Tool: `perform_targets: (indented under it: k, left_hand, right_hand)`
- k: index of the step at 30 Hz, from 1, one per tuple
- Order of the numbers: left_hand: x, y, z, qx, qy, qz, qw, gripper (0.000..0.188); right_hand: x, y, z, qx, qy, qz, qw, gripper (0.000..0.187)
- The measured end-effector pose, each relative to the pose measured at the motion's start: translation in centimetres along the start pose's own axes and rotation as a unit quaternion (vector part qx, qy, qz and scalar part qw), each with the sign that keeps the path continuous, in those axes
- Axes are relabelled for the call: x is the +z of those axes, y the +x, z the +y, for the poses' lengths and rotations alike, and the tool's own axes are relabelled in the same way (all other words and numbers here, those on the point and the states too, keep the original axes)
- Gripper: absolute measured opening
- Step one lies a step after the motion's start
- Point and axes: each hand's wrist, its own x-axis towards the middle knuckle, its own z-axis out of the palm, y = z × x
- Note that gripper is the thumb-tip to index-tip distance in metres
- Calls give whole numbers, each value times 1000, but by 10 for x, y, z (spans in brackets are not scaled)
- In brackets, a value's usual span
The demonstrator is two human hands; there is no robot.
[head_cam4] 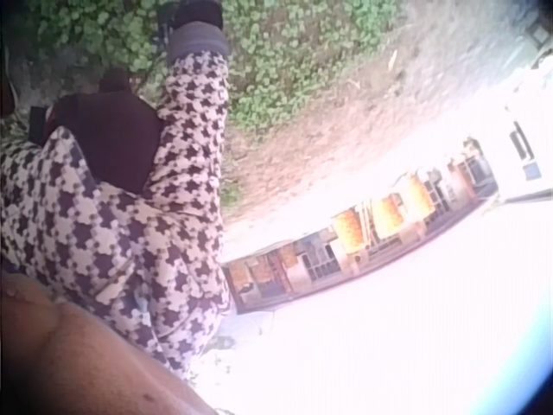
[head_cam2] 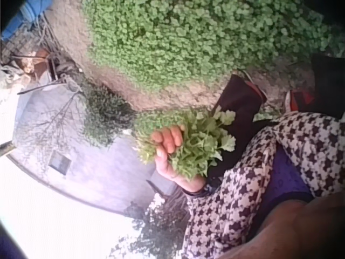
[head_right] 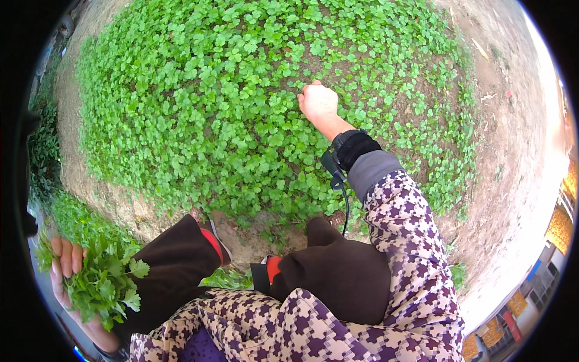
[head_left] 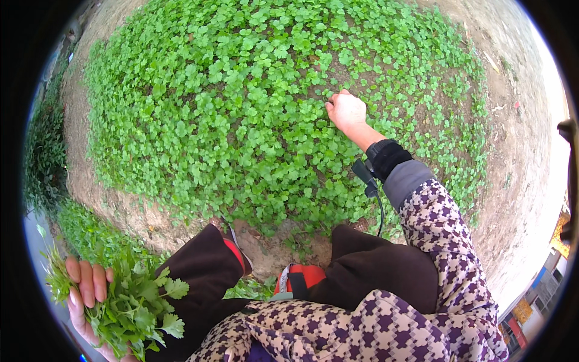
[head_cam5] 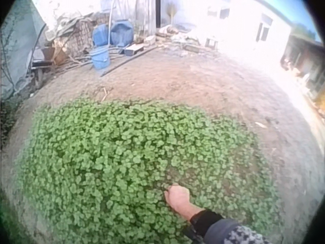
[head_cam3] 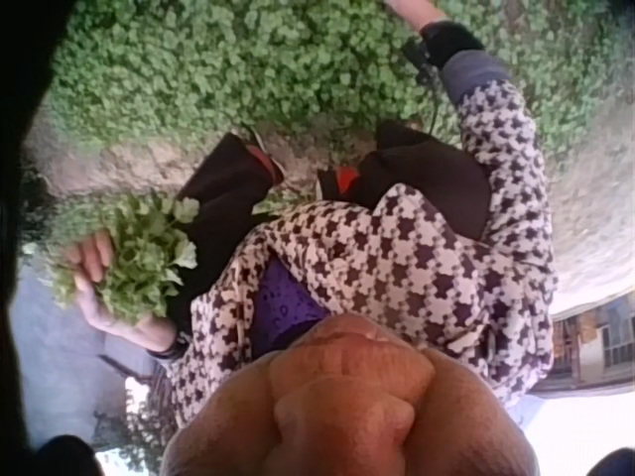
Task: The person squats in a garden patch and repeatedly plucks small green leafy plants by hand, gathering them into a growing bunch held in the left hand. The person moves slightly along the rows to reach new plants and continues harvesting until the end of the clip.
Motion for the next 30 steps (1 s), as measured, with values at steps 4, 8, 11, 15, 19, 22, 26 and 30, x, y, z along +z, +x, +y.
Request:
perform_targets:
  k: [4,8,11,15,19,22,26,30]
  left_hand:
    - [1,1,1,11,36,16,999,13]
    - [2,1,2,6,22,43,999,13]
    - [1,3,3,-2,8,19,1000,14]
    - [1,3,3,3,-1,19,1000,14]
    - [2,3,4,1,11,30,999,15]
    - [3,2,4,0,20,39,999,15]
    - [4,2,5,-3,18,40,999,16]
    - [2,2,5,-5,15,39,999,16]
  right_hand:
    - [4,7,-3,12,-12,4,1000,24]
    - [9,10,-3,9,-24,8,1000,21]
    - [13,11,-1,-1,-31,6,999,20]
    - [17,15,1,-15,-47,4,999,19]
    - [20,17,-1,-18,-49,35,998,14]
    - [20,19,-2,-7,-42,25,999,15]
    - [20,21,-2,-8,-42,21,999,18]
    - [18,17,-3,-9,-11,37,999,20]
